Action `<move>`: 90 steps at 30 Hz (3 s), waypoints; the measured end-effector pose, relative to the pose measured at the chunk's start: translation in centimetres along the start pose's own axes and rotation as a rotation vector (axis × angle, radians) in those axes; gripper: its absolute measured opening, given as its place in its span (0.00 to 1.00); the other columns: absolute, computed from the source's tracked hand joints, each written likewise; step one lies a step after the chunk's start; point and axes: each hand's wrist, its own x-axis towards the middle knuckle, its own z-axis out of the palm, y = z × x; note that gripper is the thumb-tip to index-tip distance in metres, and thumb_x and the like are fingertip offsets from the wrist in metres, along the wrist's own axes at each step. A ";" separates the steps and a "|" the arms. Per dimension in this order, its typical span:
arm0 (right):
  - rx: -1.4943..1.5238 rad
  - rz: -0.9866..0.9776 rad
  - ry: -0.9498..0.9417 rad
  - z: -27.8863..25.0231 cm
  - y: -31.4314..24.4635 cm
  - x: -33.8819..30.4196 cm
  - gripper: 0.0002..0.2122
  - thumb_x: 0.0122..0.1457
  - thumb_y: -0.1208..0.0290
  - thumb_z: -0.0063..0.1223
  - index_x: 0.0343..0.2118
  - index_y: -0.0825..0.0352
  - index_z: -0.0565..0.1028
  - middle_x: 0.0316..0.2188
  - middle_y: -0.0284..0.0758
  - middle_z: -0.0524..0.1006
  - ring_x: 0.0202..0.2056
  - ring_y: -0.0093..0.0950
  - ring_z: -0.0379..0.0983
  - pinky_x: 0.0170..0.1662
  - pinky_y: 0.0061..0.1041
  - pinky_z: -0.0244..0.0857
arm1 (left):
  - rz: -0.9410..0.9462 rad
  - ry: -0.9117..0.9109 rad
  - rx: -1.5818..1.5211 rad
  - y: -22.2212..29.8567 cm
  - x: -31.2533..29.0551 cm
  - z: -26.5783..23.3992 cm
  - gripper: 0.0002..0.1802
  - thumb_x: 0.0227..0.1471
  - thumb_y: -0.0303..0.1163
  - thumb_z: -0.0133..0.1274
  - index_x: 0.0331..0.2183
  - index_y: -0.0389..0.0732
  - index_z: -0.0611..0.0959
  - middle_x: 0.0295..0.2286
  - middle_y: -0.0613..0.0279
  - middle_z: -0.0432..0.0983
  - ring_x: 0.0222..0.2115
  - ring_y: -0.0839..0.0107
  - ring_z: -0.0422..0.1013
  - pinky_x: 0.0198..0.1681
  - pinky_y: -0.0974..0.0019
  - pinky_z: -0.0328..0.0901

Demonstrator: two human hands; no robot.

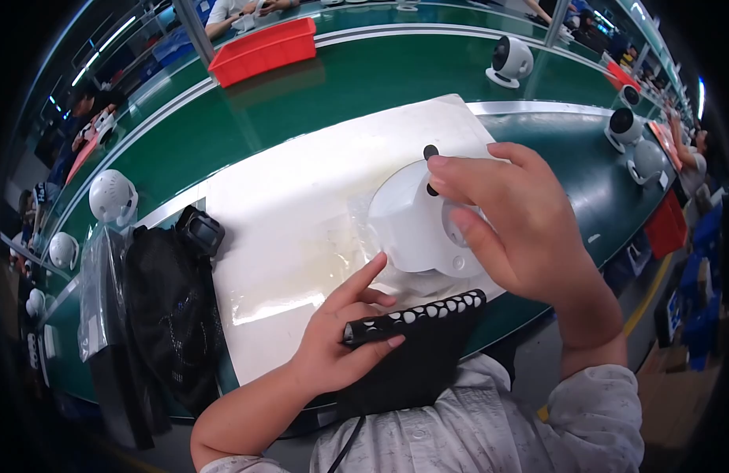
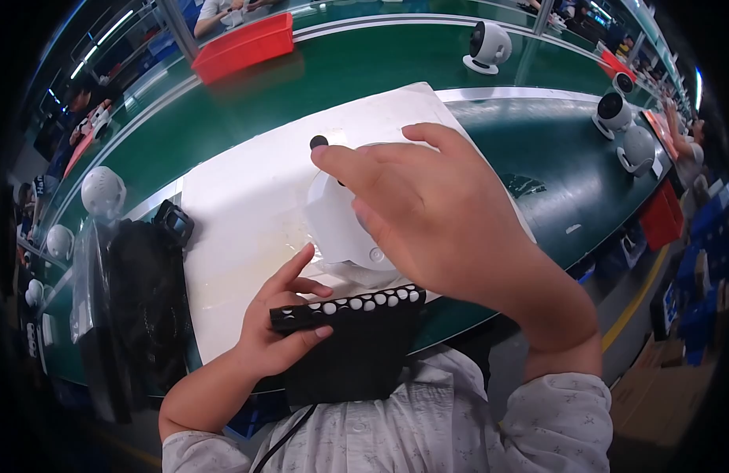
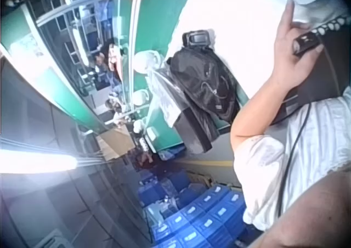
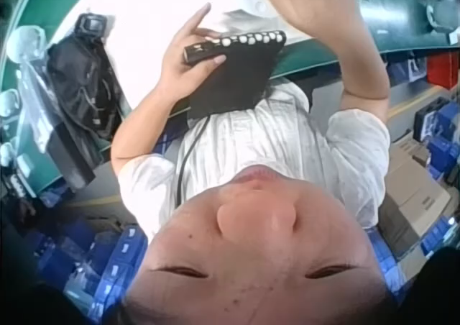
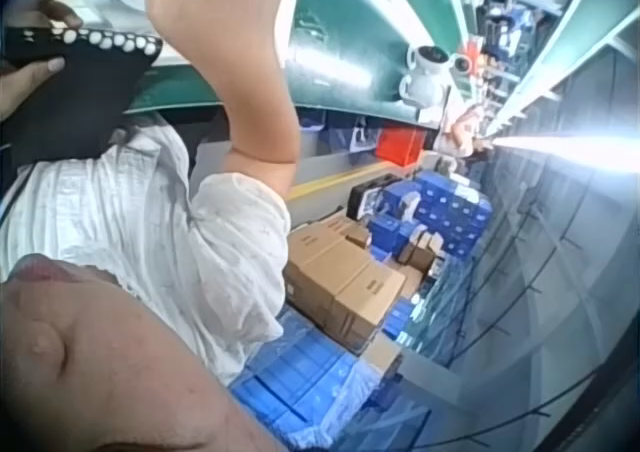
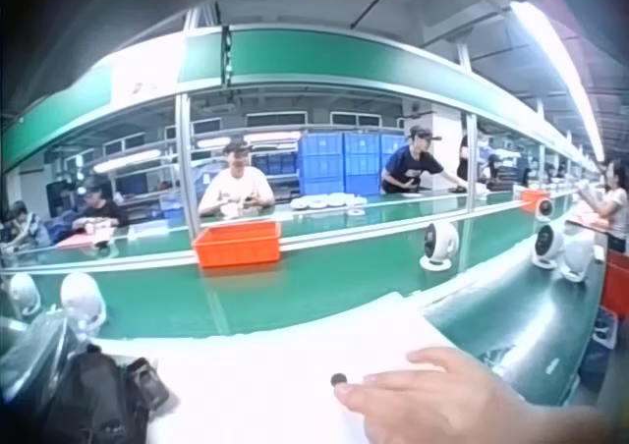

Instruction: Assembling components of white spherical security cameras on a factory production line.

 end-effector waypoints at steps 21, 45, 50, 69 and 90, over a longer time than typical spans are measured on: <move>0.623 0.472 0.146 2.8 -1.4 -4.5 0.02 0.49 0.75 0.50 0.25 0.66 0.70 0.53 0.47 0.54 0.58 0.44 0.39 0.52 0.30 0.47 | 0.033 -0.045 -0.136 -0.5 0.2 0.5 0.09 0.36 0.19 0.55 0.24 0.36 0.72 0.52 0.44 0.50 0.41 0.59 0.67 0.39 0.66 0.63; -0.058 0.290 0.063 2.2 -2.7 -6.6 0.13 0.47 0.58 0.50 0.35 0.58 0.74 0.49 0.38 0.63 0.54 0.40 0.50 0.55 0.36 0.33 | -0.021 -0.010 -0.137 -0.2 0.3 1.0 0.07 0.37 0.20 0.55 0.24 0.33 0.74 0.52 0.44 0.49 0.41 0.60 0.67 0.42 0.65 0.63; 0.023 0.179 0.033 2.5 -4.6 -4.9 0.10 0.46 0.63 0.53 0.30 0.59 0.74 0.49 0.39 0.61 0.55 0.43 0.48 0.55 0.41 0.36 | 0.049 -0.002 -0.061 -0.1 0.4 1.2 0.08 0.37 0.20 0.55 0.25 0.34 0.73 0.52 0.43 0.50 0.41 0.59 0.67 0.41 0.65 0.63; 0.432 0.609 0.486 3.6 0.8 -7.1 0.02 0.46 0.76 0.50 0.24 0.66 0.71 0.47 0.42 0.64 0.54 0.39 0.52 0.53 0.33 0.47 | 0.030 0.012 0.038 -0.1 0.1 1.6 0.09 0.34 0.20 0.56 0.24 0.34 0.74 0.51 0.41 0.51 0.39 0.57 0.69 0.38 0.66 0.65; 1.364 0.862 0.289 2.5 1.8 -7.9 0.12 0.51 0.71 0.47 0.39 0.69 0.68 0.33 0.31 0.70 0.31 0.17 0.63 0.36 0.17 0.58 | 0.019 0.002 0.006 0.4 0.5 1.6 0.11 0.35 0.20 0.56 0.28 0.33 0.76 0.51 0.42 0.52 0.37 0.60 0.70 0.39 0.66 0.64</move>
